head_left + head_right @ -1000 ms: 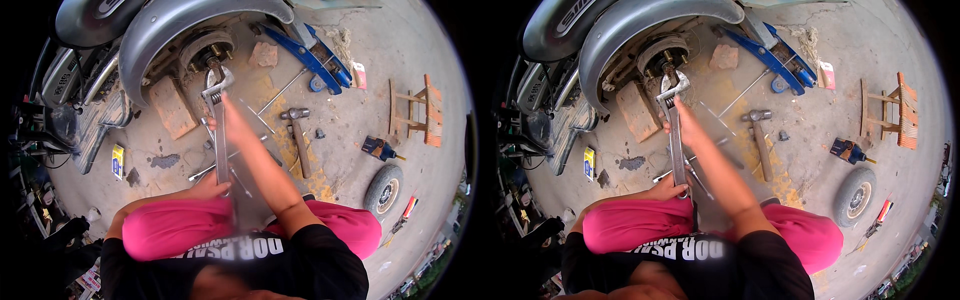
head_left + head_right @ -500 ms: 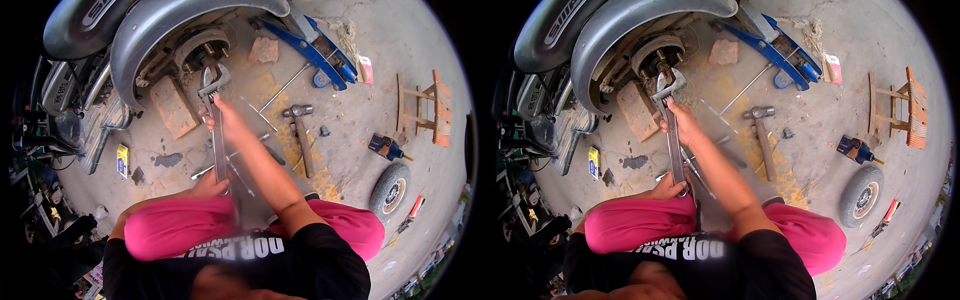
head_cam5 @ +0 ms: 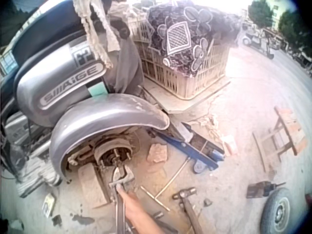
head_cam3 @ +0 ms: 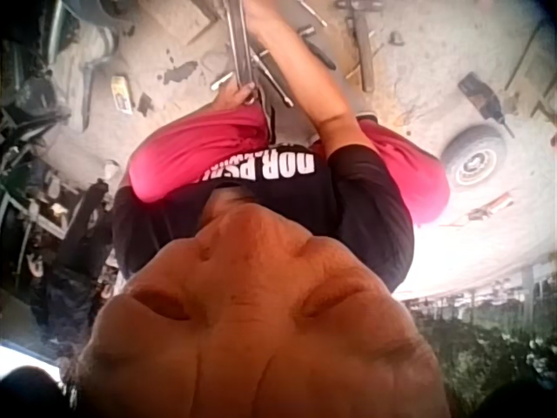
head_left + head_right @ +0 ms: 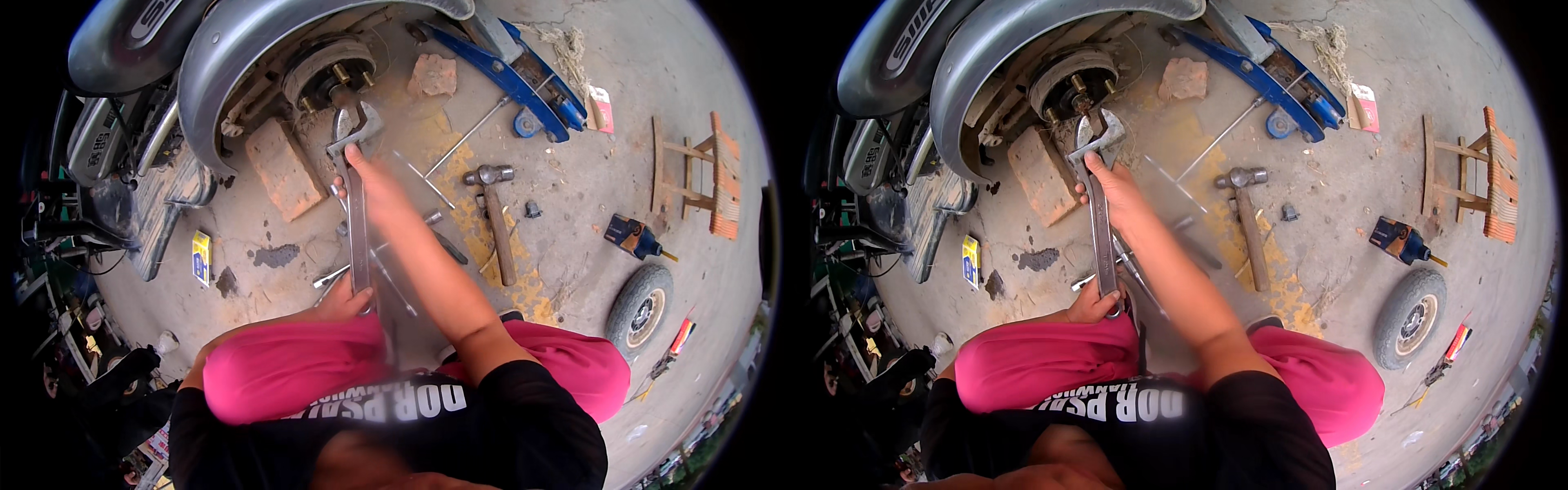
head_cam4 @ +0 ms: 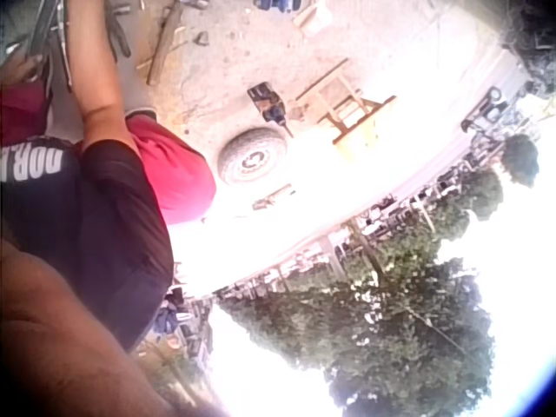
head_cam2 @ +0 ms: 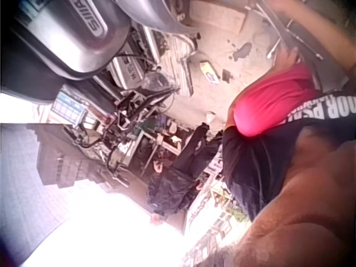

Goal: The person removes the front wheel of a motorcycle using a hammer and wrench. They then use a hammer and chisel to work on the brake assembly and axle area. Finally, they use a wrench to tighten bolts on the motorcycle's front fork.

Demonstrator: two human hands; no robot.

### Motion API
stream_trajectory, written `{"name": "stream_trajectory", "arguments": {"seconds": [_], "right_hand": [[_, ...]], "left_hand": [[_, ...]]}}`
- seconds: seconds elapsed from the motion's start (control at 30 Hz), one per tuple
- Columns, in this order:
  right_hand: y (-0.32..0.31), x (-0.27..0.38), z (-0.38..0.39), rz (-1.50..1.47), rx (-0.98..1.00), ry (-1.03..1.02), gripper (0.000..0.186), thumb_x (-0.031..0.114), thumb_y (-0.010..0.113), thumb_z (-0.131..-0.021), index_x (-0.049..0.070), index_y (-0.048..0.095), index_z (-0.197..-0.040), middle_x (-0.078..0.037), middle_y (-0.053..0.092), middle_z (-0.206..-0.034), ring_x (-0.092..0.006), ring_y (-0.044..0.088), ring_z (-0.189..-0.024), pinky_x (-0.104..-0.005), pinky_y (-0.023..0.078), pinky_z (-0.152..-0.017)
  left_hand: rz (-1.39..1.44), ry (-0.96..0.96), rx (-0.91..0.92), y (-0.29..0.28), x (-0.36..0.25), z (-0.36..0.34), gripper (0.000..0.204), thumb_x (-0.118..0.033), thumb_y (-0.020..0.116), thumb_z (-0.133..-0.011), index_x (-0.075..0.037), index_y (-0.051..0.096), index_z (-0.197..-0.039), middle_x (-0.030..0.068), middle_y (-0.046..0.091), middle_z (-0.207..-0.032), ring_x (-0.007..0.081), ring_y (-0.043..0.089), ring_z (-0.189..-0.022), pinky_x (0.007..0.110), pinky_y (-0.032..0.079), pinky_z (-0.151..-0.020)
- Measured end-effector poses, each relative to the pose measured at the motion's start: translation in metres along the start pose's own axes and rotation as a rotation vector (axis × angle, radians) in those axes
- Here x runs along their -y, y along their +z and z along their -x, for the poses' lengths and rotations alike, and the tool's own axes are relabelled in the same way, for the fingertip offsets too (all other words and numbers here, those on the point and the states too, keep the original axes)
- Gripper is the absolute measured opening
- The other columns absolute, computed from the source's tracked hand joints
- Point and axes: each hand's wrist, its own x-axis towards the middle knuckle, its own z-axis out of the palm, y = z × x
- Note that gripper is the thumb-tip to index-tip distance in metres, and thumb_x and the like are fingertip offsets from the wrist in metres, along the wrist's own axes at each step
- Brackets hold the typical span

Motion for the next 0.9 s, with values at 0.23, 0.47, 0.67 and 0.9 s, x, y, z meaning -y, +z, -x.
{"name": "stream_trajectory", "arguments": {"seconds": [0.23,0.47,0.67,0.9], "right_hand": [[0.008,-0.001,0.008,-0.137,0.120,-0.058,0.041,0.047,0.066,-0.087,0.009,0.056,-0.098,-0.004,0.060,-0.083,-0.0157,0.061,-0.063,-0.0269,0.049,-0.050],[0.020,0.002,0.013,0.044,0.046,-0.086,0.038,0.041,0.066,-0.089,0.007,0.055,-0.101,-0.005,0.060,-0.084,-0.0169,0.062,-0.068,-0.0289,0.051,-0.058],[0.018,0.006,0.021,-0.040,0.185,-0.064,0.040,0.043,0.067,-0.088,0.005,0.056,-0.098,-0.005,0.061,-0.084,-0.0172,0.062,-0.069,-0.0297,0.052,-0.059],[0.019,0.001,0.011,0.129,-0.004,-0.054,0.042,0.043,0.068,-0.087,0.003,0.057,-0.099,-0.006,0.062,-0.082,-0.0177,0.063,-0.070,-0.0304,0.052,-0.059]], "left_hand": [[0.078,-0.041,0.006,0.004,0.002,0.006,0.045,-0.015,0.053,-0.094,0.001,0.037,-0.133,0.0091,0.055,-0.104,0.0193,0.055,-0.096,0.035,0.046,-0.086],[0.063,0.004,0.000,0.005,-0.004,0.004,0.046,-0.013,0.051,-0.094,0.003,0.033,-0.134,0.0087,0.057,-0.099,0.0177,0.057,-0.089,0.033,0.047,-0.080],[0.066,0.062,0.030,0.004,-0.006,0.004,0.047,-0.013,0.050,-0.094,0.003,0.032,-0.134,0.0086,0.058,-0.095,0.0165,0.057,-0.085,0.031,0.048,-0.077],[0.098,-0.011,0.040,0.001,0.000,0.006,0.048,-0.013,0.052,-0.094,0.001,0.034,-0.136,0.0098,0.055,-0.109,0.0172,0.055,-0.098,0.034,0.046,-0.087]]}}
